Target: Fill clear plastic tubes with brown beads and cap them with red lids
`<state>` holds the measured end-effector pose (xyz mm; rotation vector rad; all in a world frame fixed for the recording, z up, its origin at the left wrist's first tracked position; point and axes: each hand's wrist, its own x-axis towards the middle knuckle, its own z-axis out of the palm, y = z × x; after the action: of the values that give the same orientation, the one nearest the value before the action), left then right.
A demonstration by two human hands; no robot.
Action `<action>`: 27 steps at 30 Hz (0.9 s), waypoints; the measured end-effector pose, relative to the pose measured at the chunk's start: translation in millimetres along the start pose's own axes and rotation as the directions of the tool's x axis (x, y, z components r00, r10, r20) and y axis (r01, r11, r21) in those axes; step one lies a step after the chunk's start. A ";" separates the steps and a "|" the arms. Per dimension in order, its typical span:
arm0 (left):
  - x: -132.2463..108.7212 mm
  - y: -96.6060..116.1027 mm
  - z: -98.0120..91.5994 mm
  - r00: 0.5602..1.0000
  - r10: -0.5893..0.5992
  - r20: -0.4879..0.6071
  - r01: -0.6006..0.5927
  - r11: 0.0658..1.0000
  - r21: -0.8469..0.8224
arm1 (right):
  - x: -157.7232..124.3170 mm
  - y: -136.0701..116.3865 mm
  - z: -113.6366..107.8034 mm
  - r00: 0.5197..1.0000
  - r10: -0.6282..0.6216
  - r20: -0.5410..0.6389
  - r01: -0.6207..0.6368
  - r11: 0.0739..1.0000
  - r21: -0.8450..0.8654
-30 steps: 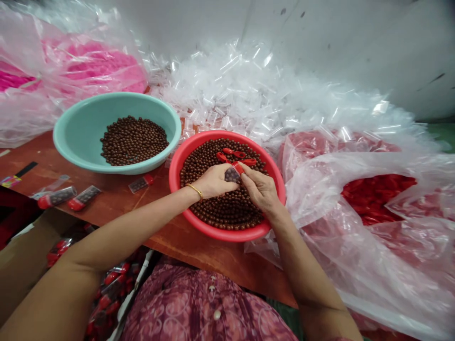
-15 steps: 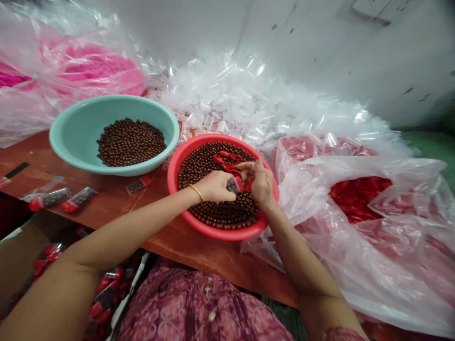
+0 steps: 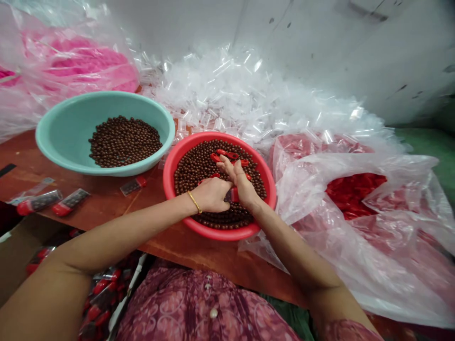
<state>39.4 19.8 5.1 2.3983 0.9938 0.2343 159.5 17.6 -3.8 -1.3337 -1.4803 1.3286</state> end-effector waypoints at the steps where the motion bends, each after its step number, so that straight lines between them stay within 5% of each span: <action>1: 1.5 1.3 -1.6 1.000 -0.005 -0.030 0.004 1.000 -0.024 | 2.6 -1.1 -1.7 1.000 -0.011 -0.011 0.012 0.999 0.036; 5: -9.8 7.5 -21.8 0.978 -0.065 -0.196 0.034 0.987 -0.155 | 11.9 -4.4 -23.0 0.977 -0.167 -0.132 0.169 0.986 0.003; 8: -50.1 -1.3 -43.4 0.923 -0.152 -0.354 0.108 0.984 -0.140 | 9.1 -1.5 -49.8 0.932 -0.289 -0.217 0.182 0.895 -0.408; 11: -108.0 -28.6 -53.8 0.839 -0.293 -0.459 0.328 0.945 -0.003 | 0.7 4.7 -69.6 0.937 -0.343 -0.070 0.141 0.553 -0.821; 13: -142.5 -51.9 -51.4 0.793 -0.428 -0.434 0.540 0.823 0.174 | -2.3 8.4 -72.3 0.950 -0.308 0.047 0.153 0.328 -0.932; 16: -170.6 -78.0 -42.1 0.830 -0.443 -0.339 0.556 0.705 0.440 | 1.8 11.2 -63.0 0.961 -0.240 0.139 0.175 0.137 -0.975; 20: -153.0 -72.2 -42.5 0.907 -0.230 -0.354 0.391 0.774 0.499 | 12.6 10.9 -49.8 0.981 -0.154 0.116 0.124 0.044 -0.991; 24: -94.1 -39.6 -53.9 0.936 -0.066 -0.345 0.244 0.829 0.504 | 11.4 10.7 -51.7 0.984 -0.155 0.090 0.100 0.060 -0.993; 27: -47.7 -27.9 -56.6 0.960 -0.057 -0.273 0.197 0.832 0.519 | 7.5 12.9 -48.7 0.940 -0.280 0.193 0.226 0.090 -0.970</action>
<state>-31.4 25.9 40.0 2.8408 1.5005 0.2278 207.5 34.5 -7.5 -1.6407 -2.5975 -0.2079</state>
